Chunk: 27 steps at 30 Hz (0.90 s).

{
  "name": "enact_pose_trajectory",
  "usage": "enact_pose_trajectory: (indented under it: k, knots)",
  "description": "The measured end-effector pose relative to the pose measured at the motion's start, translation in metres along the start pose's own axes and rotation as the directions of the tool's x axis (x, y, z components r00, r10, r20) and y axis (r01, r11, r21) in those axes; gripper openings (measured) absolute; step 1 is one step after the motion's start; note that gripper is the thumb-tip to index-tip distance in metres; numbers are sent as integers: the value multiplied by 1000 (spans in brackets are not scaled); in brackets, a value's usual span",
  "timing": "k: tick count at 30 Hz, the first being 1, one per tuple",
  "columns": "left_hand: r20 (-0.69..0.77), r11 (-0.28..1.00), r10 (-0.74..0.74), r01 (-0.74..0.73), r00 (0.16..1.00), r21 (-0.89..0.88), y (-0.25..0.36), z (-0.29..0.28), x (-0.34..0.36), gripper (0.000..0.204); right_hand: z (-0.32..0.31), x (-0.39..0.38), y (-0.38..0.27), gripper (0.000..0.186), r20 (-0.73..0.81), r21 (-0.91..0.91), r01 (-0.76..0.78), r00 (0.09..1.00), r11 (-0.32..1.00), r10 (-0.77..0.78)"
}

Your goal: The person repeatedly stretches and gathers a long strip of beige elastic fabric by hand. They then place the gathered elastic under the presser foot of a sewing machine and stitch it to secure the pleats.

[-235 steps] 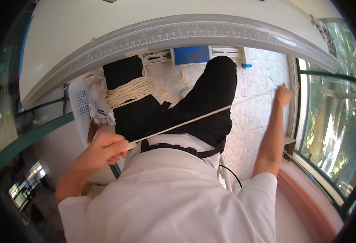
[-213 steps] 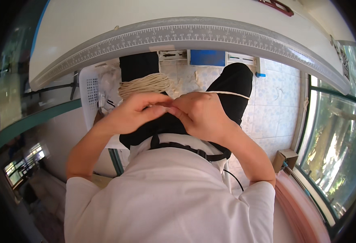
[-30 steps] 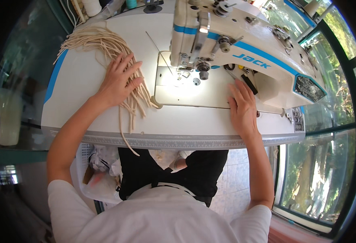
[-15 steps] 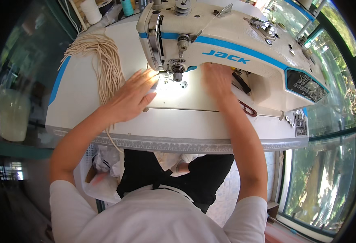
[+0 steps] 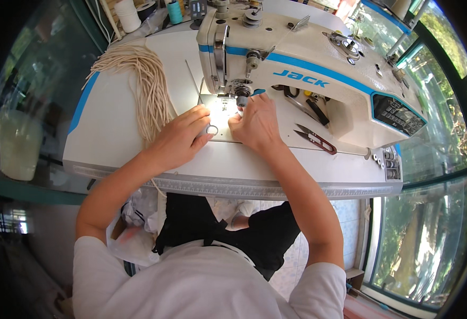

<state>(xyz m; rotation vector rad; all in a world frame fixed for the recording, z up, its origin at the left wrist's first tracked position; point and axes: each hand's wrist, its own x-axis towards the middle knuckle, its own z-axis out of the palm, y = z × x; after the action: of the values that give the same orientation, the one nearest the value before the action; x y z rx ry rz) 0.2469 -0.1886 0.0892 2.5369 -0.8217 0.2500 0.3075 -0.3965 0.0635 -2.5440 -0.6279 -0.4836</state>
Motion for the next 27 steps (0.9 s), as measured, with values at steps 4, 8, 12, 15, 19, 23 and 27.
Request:
enact_pose_trajectory:
  k: [4,8,12,15,19,23,27]
  knots:
    - [-92,990,134,-129,987,60,15,5,-9,37,-28,-39,-4,6,-64,78,-59,996,995,64]
    - [-114,984,98,-79,989,161,7,7,-25,35,-53,-67,-10,11,-49,173,-106,992,979,116]
    - [-132,997,72,-68,989,36,21,-15,-33,39,-69,-76,-5,9,-70,148,-16,997,989,26]
    - [-291,890,243,-332,925,-313,63,-55,-37,34,-79,-84,0,8,58,58,-1,998,998,-2]
    - [-556,576,172,-541,813,-613,95,-123,-72,28,-93,-105,-24,12,7,196,-179,984,964,181]
    - [-635,551,-13,-524,773,-649,119,-158,-62,20,-122,-101,1,9,-577,123,-268,764,955,289]
    - [-511,995,-102,93,854,-45,145,-161,-63,23,-138,-74,23,9,-730,-273,-266,684,925,-18]
